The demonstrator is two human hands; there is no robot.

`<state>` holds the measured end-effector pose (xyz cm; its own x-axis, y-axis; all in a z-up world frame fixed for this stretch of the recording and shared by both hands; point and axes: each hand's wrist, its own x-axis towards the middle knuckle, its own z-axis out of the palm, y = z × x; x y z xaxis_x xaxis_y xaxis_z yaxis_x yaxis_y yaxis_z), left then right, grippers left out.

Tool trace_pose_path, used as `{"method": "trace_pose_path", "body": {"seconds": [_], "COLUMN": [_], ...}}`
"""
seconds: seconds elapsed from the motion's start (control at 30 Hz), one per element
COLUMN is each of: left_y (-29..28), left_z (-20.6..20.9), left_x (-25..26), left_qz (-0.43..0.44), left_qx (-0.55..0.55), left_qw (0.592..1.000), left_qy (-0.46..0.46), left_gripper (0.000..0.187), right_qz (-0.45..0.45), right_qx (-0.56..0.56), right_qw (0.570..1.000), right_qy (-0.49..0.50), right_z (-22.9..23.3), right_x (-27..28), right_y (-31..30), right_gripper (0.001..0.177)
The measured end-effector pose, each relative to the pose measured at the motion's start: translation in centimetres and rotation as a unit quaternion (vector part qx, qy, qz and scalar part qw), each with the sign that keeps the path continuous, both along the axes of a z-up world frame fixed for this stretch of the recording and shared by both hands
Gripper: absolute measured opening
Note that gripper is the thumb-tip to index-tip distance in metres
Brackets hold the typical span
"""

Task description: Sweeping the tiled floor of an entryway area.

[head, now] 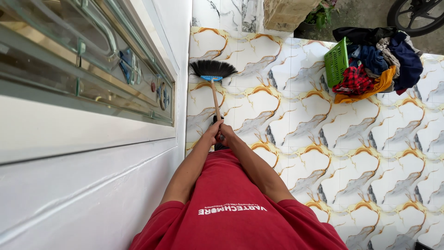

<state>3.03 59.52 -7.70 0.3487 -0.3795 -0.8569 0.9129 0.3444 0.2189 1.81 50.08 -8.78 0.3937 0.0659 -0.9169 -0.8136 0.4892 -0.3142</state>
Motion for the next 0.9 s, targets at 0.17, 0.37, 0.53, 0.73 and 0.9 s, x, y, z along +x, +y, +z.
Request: {"method": "trace_pose_path", "body": {"seconds": [0.17,0.37,0.53,0.73,0.9], "left_y": [0.0,-0.4,-2.6,-5.7,-7.3], "left_z": [0.3,-1.0,0.3,-0.9,2.0], "left_x": [5.0,13.4,22.9,33.6,38.9], "left_qz": [-0.009,-0.007,-0.015,0.010,0.056], "left_qx": [0.033,0.001,0.035,0.003,0.027], "left_qw": [0.999,1.000,0.999,1.000,0.997], "left_qy": [0.002,-0.012,-0.018,-0.022,-0.037], "left_gripper": [0.050,0.052,0.051,0.048,0.042], "right_qz": [0.010,0.023,0.001,0.026,0.028], "right_qx": [-0.019,-0.039,-0.001,-0.003,-0.034], "right_qw": [1.000,0.999,1.000,0.999,0.995], "right_qy": [-0.005,0.000,-0.020,-0.019,-0.089], "right_z": [0.6,-0.9,-3.5,-1.3,2.3], "right_x": [5.2,14.1,23.7,34.5,39.4], "right_y": [0.5,-0.2,-2.9,-6.0,-7.6], "right_gripper": [0.029,0.029,0.027,0.029,0.031]}}
